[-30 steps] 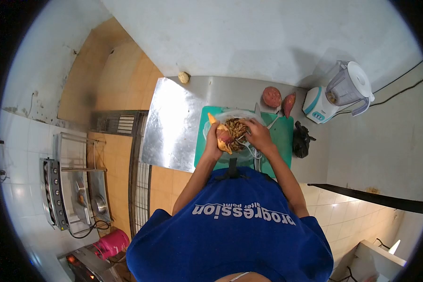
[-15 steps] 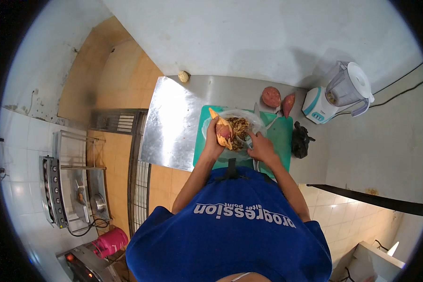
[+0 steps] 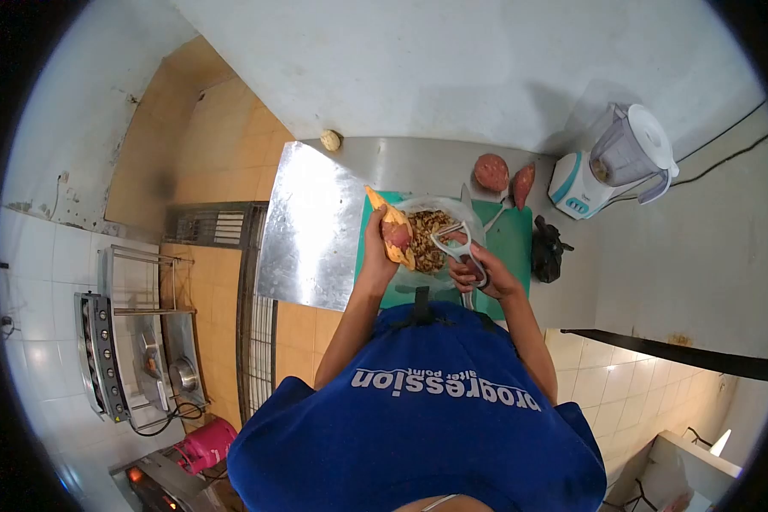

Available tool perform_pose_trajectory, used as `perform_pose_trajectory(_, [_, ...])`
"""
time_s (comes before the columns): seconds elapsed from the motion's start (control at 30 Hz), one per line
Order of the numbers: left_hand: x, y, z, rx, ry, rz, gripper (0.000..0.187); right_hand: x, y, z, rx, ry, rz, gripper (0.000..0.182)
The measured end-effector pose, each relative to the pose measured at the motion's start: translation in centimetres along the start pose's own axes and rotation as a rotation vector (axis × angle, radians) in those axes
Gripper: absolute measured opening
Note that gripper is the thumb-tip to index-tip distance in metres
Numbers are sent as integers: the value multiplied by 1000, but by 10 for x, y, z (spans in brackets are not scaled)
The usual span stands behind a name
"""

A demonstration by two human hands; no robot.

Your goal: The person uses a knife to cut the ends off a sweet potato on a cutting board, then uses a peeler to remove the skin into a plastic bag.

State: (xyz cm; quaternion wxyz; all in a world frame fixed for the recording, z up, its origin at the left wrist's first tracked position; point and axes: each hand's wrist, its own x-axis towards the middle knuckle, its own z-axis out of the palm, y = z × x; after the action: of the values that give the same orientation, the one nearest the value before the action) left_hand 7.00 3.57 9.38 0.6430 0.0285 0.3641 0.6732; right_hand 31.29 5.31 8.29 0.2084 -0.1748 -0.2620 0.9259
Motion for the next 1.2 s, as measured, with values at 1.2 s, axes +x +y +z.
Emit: perform_pose_trajectory(1.2, [-6,-4,55,227,107,355,19,15,-17,104,-1717,577,-470,53])
